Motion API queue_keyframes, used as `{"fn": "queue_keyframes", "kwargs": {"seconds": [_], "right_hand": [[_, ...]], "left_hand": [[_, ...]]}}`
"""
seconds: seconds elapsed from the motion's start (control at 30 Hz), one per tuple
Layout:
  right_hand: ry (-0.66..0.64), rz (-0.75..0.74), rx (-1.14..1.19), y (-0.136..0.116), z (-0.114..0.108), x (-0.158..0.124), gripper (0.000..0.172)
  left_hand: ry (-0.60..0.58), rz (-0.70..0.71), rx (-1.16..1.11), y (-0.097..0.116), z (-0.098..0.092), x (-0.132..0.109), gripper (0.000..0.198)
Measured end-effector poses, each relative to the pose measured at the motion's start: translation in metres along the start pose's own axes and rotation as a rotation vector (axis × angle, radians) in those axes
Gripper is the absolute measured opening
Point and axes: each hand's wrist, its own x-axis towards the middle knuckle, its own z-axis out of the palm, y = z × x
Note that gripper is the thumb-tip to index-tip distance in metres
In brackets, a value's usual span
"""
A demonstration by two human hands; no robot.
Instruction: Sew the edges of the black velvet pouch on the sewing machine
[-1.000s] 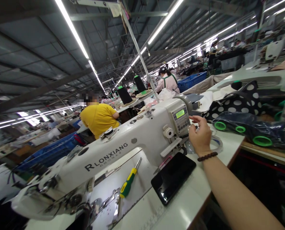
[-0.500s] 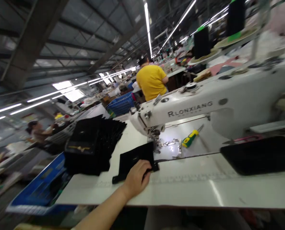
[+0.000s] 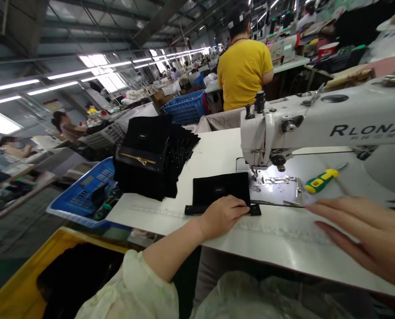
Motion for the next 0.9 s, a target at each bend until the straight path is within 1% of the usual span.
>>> {"fn": "queue_keyframes", "kwargs": {"seconds": [0.03,0.07,0.1,0.2,0.3,0.4,0.57,0.63,0.77,0.9], "right_hand": [[-0.056,-0.125,-0.028,-0.007,0.010,0.011,0.028],[-0.090,-0.216,-0.061,-0.011,0.021,0.022,0.028],[-0.131,-0.249,-0.082,-0.013,0.033,0.032,0.028],[-0.281,-0.273,-0.101,-0.009,0.061,0.051,0.023],[-0.375,-0.272,-0.070,-0.001,0.073,0.056,0.021],[-0.372,-0.264,-0.061,0.004,0.075,0.057,0.022],[-0.297,-0.259,-0.112,0.010,0.082,0.059,0.029],[-0.250,-0.252,-0.127,0.013,0.085,0.060,0.030],[-0.197,-0.262,-0.148,0.016,0.088,0.061,0.032],[-0.190,-0.278,-0.161,0.015,0.087,0.063,0.032]], "left_hand": [[-0.016,0.010,0.029,-0.001,0.001,0.002,0.028],[-0.034,0.025,0.057,-0.002,0.002,0.005,0.028],[-0.050,0.041,0.081,-0.003,0.003,0.008,0.028],[-0.083,0.082,0.114,-0.007,0.006,0.017,0.030],[-0.097,0.124,0.121,-0.010,0.005,0.023,0.030],[-0.137,0.124,0.151,-0.010,0.002,0.030,0.031],[-0.282,0.068,0.212,-0.014,-0.004,0.047,0.032],[-0.304,0.063,0.229,-0.019,-0.005,0.054,0.032],[-0.323,0.112,0.244,-0.026,-0.005,0.064,0.032],[-0.372,0.107,0.263,-0.023,-0.010,0.064,0.031]]}}
